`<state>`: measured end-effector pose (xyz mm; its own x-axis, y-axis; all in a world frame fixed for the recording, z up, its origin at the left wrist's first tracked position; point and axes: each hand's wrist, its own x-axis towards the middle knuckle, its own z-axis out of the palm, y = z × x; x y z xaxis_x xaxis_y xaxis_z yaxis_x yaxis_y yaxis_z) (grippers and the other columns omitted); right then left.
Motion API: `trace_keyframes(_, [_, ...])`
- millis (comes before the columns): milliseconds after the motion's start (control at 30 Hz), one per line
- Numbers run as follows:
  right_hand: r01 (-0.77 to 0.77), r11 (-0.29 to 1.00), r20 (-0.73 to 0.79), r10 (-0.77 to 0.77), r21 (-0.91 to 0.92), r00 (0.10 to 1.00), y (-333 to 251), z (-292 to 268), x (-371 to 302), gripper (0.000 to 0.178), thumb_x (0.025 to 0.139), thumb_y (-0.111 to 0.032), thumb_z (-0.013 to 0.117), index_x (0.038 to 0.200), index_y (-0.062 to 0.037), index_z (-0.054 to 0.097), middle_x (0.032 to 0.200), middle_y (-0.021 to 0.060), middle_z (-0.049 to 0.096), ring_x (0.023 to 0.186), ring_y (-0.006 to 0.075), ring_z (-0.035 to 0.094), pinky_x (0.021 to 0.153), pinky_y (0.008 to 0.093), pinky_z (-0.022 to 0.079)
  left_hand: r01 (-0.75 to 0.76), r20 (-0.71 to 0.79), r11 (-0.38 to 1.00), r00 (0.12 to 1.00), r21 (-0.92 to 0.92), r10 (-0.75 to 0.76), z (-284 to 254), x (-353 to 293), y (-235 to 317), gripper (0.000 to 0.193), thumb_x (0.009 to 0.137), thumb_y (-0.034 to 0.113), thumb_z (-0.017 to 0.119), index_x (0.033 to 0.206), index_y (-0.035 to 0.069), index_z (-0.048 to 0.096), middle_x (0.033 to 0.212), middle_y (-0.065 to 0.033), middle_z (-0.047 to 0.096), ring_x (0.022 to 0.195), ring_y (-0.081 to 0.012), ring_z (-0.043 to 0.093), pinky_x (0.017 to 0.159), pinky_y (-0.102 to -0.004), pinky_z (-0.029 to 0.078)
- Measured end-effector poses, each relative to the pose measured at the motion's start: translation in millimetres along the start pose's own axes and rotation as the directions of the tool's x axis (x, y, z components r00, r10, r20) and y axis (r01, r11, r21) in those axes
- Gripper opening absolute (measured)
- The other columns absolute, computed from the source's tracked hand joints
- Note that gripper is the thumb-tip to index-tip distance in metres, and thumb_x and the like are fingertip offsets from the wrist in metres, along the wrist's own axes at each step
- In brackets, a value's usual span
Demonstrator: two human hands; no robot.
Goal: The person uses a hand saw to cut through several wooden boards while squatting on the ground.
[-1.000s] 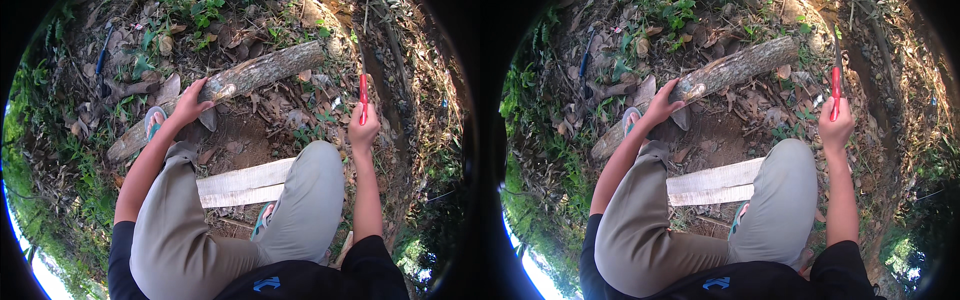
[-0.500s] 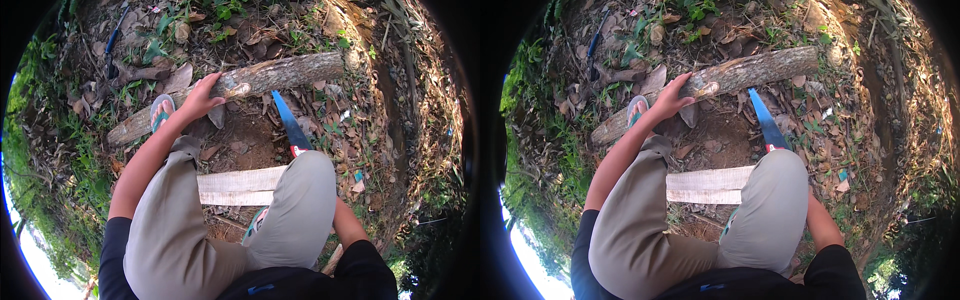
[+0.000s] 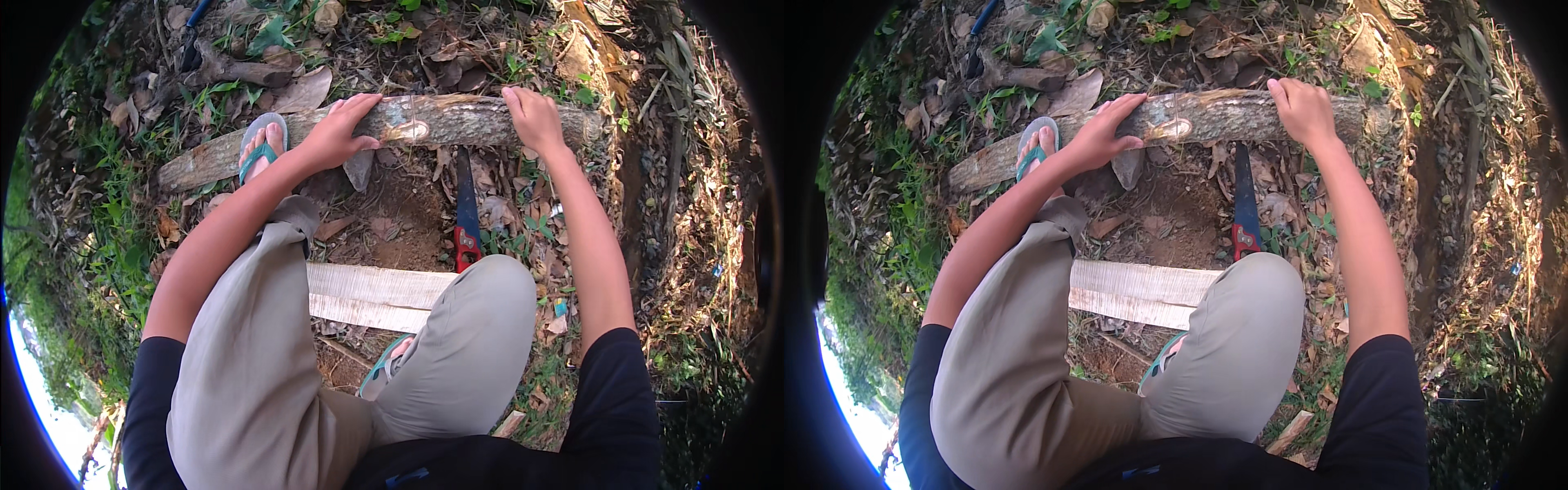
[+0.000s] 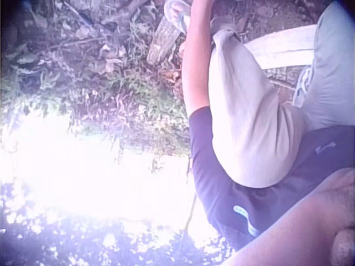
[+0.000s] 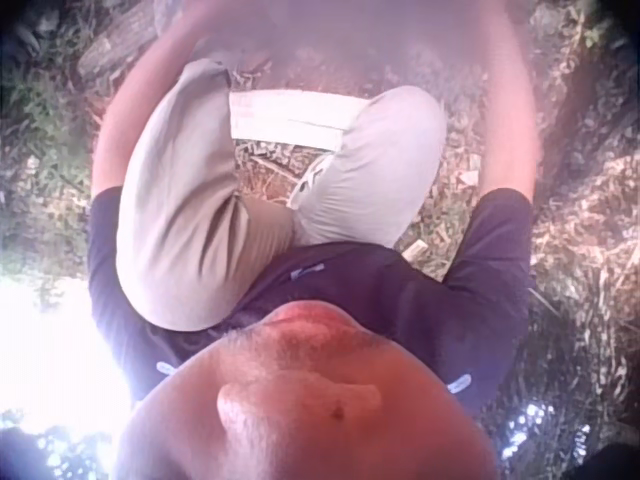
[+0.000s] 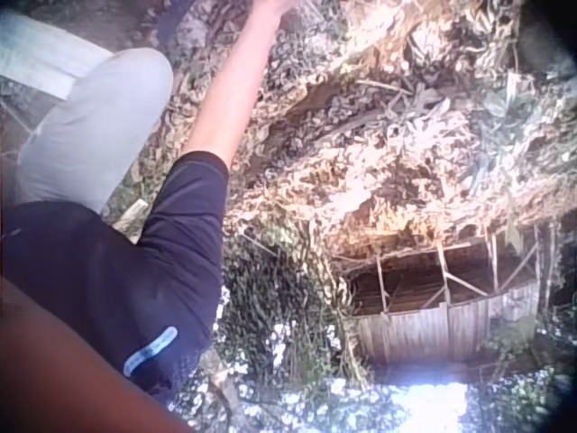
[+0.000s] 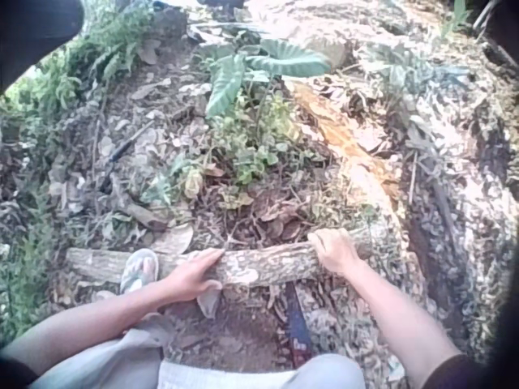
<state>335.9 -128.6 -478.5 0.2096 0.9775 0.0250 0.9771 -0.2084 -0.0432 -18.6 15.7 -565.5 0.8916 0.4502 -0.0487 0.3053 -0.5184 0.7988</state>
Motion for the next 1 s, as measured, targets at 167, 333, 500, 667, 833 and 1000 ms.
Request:
trace_keyframes(167, [-0.023, 0.995, -0.033, 0.027, 0.099, 0.999, 15, 44, -7, 0.03, 0.1, -0.032, 0.051, 0.098, -0.0096, 0.07, 0.093, 0.0077, 0.071, 0.093, 0.0297, 0.066, 0.087, 0.0439, 0.043, -0.012, -0.009, 1.0, 1.0, -0.008, 0.012, 0, 0, 2, 0.085, 0.084, 0.025, 0.081, 0.155, 0.009, 0.039, 0.155, -0.0148, 0.045, 0.149, -0.0349, 0.037, 0.123, -0.0526, 0.025])
trace_keyframes(333, [-0.045, 0.988, 0.025, 0.042, 0.148, 0.999, 16, 45, -8, 0.03, 0.099, -0.033, 0.052, 0.094, -0.0105, 0.071, 0.094, 0.0064, 0.072, 0.094, 0.0282, 0.067, 0.087, 0.0424, 0.043, -0.022, 0.009, 1.0, 1.0, -0.003, 0.022, 0, 1, 1, 0.084, 0.084, 0.024, 0.081, 0.155, 0.008, 0.039, 0.155, -0.0151, 0.045, 0.148, -0.0349, 0.038, 0.124, -0.0524, 0.025])
trace_keyframes(500, [-0.056, 0.991, 0.034, 0.052, 0.124, 0.998, 14, 49, -4, 0.032, 0.1, -0.036, 0.051, 0.094, -0.0116, 0.071, 0.093, 0.0053, 0.072, 0.095, 0.0275, 0.067, 0.088, 0.042, 0.043, 0.026, 0.025, 0.999, 0.999, -0.036, -0.025, -5, -2, 6, 0.082, 0.085, 0.022, 0.081, 0.155, 0.009, 0.04, 0.155, -0.0144, 0.046, 0.145, -0.0358, 0.042, 0.124, -0.051, 0.025])
trace_keyframes(667, [-0.045, 0.99, 0.025, 0.042, 0.136, 0.999, 18, 52, -8, 0.034, 0.1, -0.037, 0.05, 0.097, -0.0108, 0.071, 0.094, 0.0069, 0.072, 0.093, 0.0295, 0.066, 0.086, 0.0418, 0.042, 0.014, 0.029, 1.0, 1.0, -0.023, -0.013, -6, 2, 7, 0.083, 0.085, 0.024, 0.081, 0.155, 0.008, 0.04, 0.155, -0.016, 0.046, 0.144, -0.0369, 0.043, 0.123, -0.0498, 0.026])
trace_keyframes(833, [-0.061, 0.998, 0.083, 0.058, 0.031, 0.995, 13, 46, -5, 0.036, 0.102, -0.039, 0.049, 0.1, -0.0109, 0.072, 0.098, 0.0073, 0.073, 0.096, 0.0291, 0.067, 0.087, 0.0422, 0.044, 0.044, 0.056, 0.999, 0.998, -0.019, -0.043, -6, -1, 5, 0.084, 0.086, 0.019, 0.079, 0.158, 0.012, 0.036, 0.158, -0.0161, 0.043, 0.148, -0.0346, 0.04, 0.125, -0.0492, 0.024])
trace_keyframes(1000, [0.074, 0.996, 0.169, -0.08, 0.043, 0.982, 15, 29, -2, 0.05, 0.101, -0.054, 0.047, 0.112, -0.013, 0.073, 0.097, 0.0122, 0.073, 0.102, 0.0295, 0.069, 0.098, 0.0461, 0.046, -0.005, 0.012, 1.0, 1.0, -0.017, 0.005, -2, 1, 5, 0.083, 0.085, 0.023, 0.081, 0.155, 0.008, 0.039, 0.155, -0.016, 0.045, 0.145, -0.036, 0.042, 0.123, -0.0491, 0.026])
